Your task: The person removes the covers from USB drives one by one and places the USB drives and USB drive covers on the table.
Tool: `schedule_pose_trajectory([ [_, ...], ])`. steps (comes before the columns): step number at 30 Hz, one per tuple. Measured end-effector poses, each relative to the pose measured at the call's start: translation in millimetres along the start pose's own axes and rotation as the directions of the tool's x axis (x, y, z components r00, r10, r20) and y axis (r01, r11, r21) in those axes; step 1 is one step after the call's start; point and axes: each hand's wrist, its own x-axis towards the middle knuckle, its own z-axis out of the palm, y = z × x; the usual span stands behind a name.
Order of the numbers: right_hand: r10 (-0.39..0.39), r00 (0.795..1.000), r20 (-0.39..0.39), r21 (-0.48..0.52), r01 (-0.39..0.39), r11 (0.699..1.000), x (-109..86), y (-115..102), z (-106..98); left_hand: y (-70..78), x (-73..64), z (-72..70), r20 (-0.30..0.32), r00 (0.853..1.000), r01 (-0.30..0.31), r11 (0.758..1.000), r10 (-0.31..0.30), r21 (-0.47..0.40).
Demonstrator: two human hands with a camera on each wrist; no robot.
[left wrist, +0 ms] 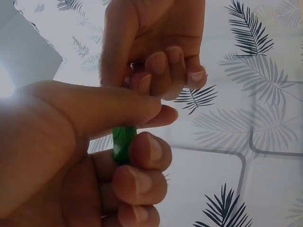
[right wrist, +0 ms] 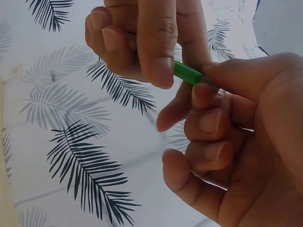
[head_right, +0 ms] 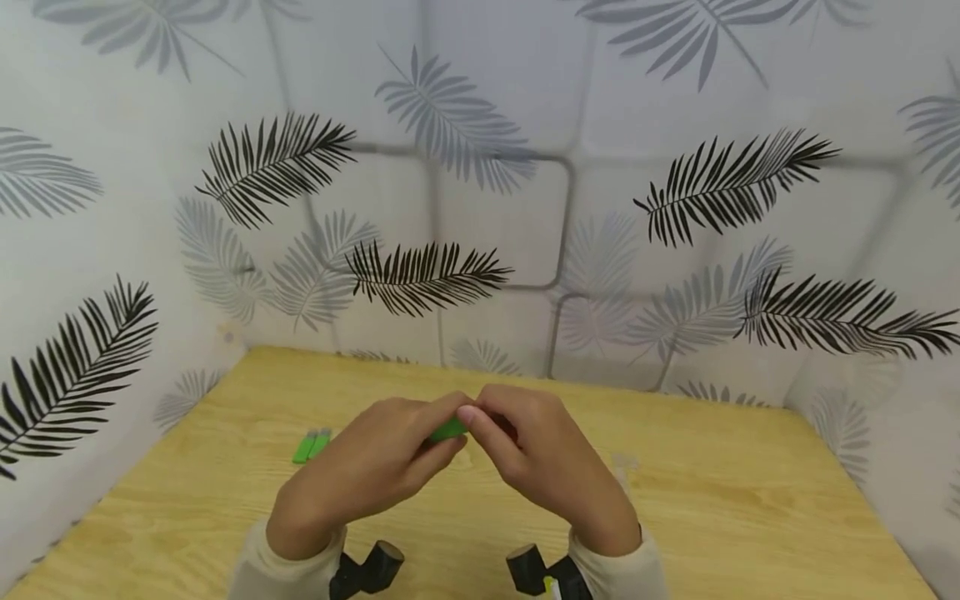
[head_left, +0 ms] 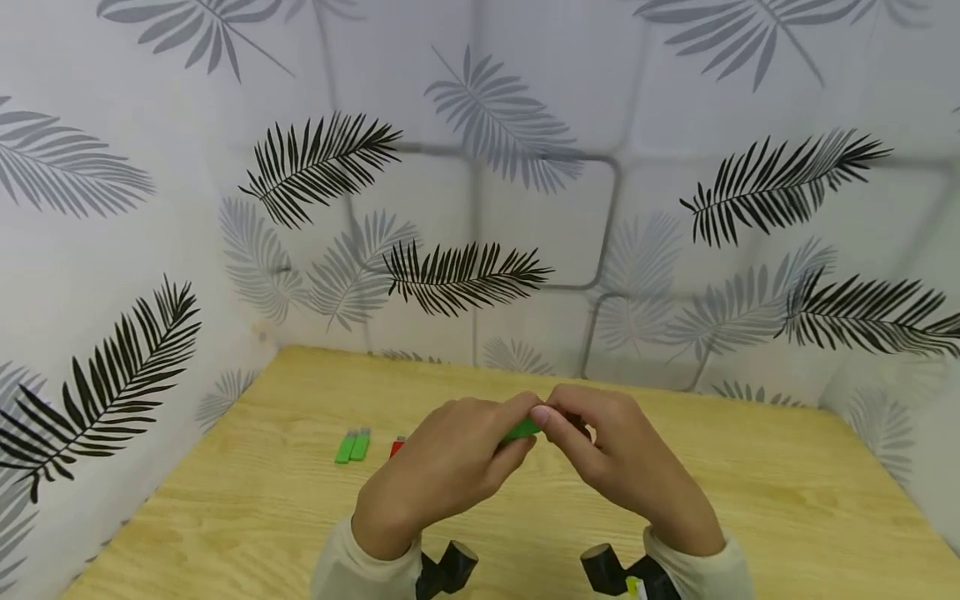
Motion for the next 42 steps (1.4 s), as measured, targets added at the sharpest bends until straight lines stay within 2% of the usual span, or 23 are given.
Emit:
schedule_pose_trajectory([
  [2, -0.001, 1.000, -0.005, 0.003, 0.001, 1.000, -0.2, -0.2, -0.9, 0.5, 0.4, 0.4, -0.006, 1.000, -0.003, 1.000, 0.003, 0.001],
  [7, 0.029, 0.998, 0.062, 0.033, -0.031, 0.999, -1.8, -1.5, -1.8, 0.1, -0.2, -0.4, 0.053, 0.999, 0.012, 1.000, -0.011, -0.024],
  [13, 0.032, 0.999, 0.020, 0.007, -0.032, 0.999, -1.5, -1.3, -2.1, 1.3, 0.9, 0.7, 0.044, 0.999, 0.028, 0.999, -0.027, -0.016],
  [19, 0.055, 0.996, 0.065, 0.042, -0.058, 0.997, -3.6, -0.5, -3.1, 1.5, 1.6, -0.4, 0.092, 0.995, 0.026, 0.999, -0.023, -0.036],
  [25, 0.039, 0.999, 0.025, 0.015, -0.039, 0.999, -3.6, 0.2, -3.1, 2.1, 2.0, 0.4, 0.076, 0.997, 0.025, 1.000, -0.023, -0.016],
  [30, 0.066, 0.995, 0.078, 0.050, -0.070, 0.996, -4.7, -0.5, -3.9, 2.7, 1.2, 0.4, 0.099, 0.995, 0.026, 0.999, -0.024, -0.021],
  [36, 0.064, 0.996, 0.066, 0.040, -0.066, 0.997, -2.9, -0.4, -4.8, 2.2, 1.4, 0.1, 0.091, 0.995, 0.033, 0.999, -0.032, -0.014],
  [42, 0.092, 0.989, 0.118, 0.059, -0.100, 0.993, -2.9, -2.5, -7.0, 2.7, 0.6, -0.1, 0.114, 0.993, 0.035, 0.999, -0.033, -0.016],
])
